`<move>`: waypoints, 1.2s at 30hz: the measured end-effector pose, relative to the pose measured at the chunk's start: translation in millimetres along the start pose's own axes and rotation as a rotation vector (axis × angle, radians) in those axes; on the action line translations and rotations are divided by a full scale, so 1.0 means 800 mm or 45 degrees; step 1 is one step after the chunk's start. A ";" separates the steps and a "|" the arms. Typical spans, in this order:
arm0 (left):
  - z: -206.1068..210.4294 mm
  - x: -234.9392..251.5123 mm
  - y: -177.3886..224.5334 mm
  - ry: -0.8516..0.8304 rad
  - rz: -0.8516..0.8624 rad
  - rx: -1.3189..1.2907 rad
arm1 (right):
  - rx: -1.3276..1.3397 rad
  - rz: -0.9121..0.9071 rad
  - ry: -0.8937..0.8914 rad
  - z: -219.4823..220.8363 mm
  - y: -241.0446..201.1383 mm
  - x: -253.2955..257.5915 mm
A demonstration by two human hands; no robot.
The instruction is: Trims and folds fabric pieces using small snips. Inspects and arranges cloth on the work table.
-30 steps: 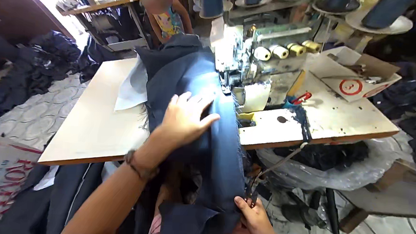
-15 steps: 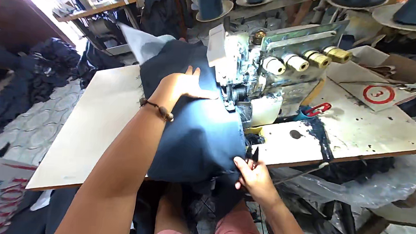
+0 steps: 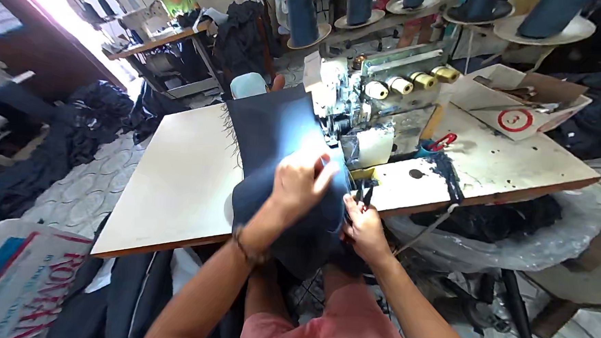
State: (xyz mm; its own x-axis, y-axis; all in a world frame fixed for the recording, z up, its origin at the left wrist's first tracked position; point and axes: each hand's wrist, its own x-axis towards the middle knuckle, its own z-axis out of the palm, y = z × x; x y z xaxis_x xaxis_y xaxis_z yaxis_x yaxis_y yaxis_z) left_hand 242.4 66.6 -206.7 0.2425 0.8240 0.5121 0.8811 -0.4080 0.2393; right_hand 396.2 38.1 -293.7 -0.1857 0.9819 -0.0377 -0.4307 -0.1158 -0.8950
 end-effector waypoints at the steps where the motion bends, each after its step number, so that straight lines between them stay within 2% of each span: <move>1: 0.006 -0.044 0.020 -0.111 -0.042 -0.090 | -0.005 0.032 0.024 -0.007 0.012 -0.026; 3: 0.026 -0.129 0.051 -0.285 -0.160 -0.243 | -0.062 0.163 0.083 -0.021 0.037 -0.081; 6: 0.058 -0.233 0.081 -0.281 -0.190 -0.409 | -0.174 0.340 0.133 -0.046 0.077 -0.145; 8: 0.072 -0.288 0.093 -0.245 -0.085 -0.455 | -0.110 0.395 0.081 -0.064 0.099 -0.175; 11: 0.074 -0.333 0.102 -0.210 0.096 -0.392 | -0.023 0.452 -0.029 -0.078 0.093 -0.209; 14: 0.070 -0.338 0.107 -0.141 0.177 -0.366 | 0.012 0.405 -0.103 -0.083 0.079 -0.226; 18: 0.061 -0.329 0.113 0.040 0.188 -0.561 | 0.028 0.314 -0.140 -0.083 0.073 -0.238; 20: 0.054 -0.328 0.115 -0.015 0.161 -0.564 | 0.020 0.295 -0.139 -0.084 0.071 -0.242; 23: 0.053 -0.337 0.124 -0.183 0.189 -0.328 | -0.005 0.282 -0.151 -0.085 0.068 -0.245; 26: 0.060 -0.349 0.126 -0.131 0.230 -0.231 | -0.064 0.276 -0.157 -0.086 0.064 -0.247; 30: 0.053 -0.345 0.125 -0.012 0.199 -0.498 | -0.093 0.251 -0.186 -0.088 0.066 -0.252; 32: 0.049 -0.343 0.126 0.026 0.205 -0.531 | -0.092 0.241 -0.193 -0.091 0.070 -0.254; 36: 0.037 -0.341 0.146 -0.023 0.275 -0.473 | -0.159 0.219 -0.134 -0.088 0.068 -0.260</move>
State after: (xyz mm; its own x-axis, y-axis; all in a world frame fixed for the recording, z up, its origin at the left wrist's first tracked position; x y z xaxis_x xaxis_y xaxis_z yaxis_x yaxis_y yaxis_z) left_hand 291.3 -194.6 -343.0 0.4154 0.7094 0.5694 0.6038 -0.6832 0.4107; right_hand 473.6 -162.1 -366.2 -0.3408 0.9274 -0.1541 -0.2730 -0.2545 -0.9277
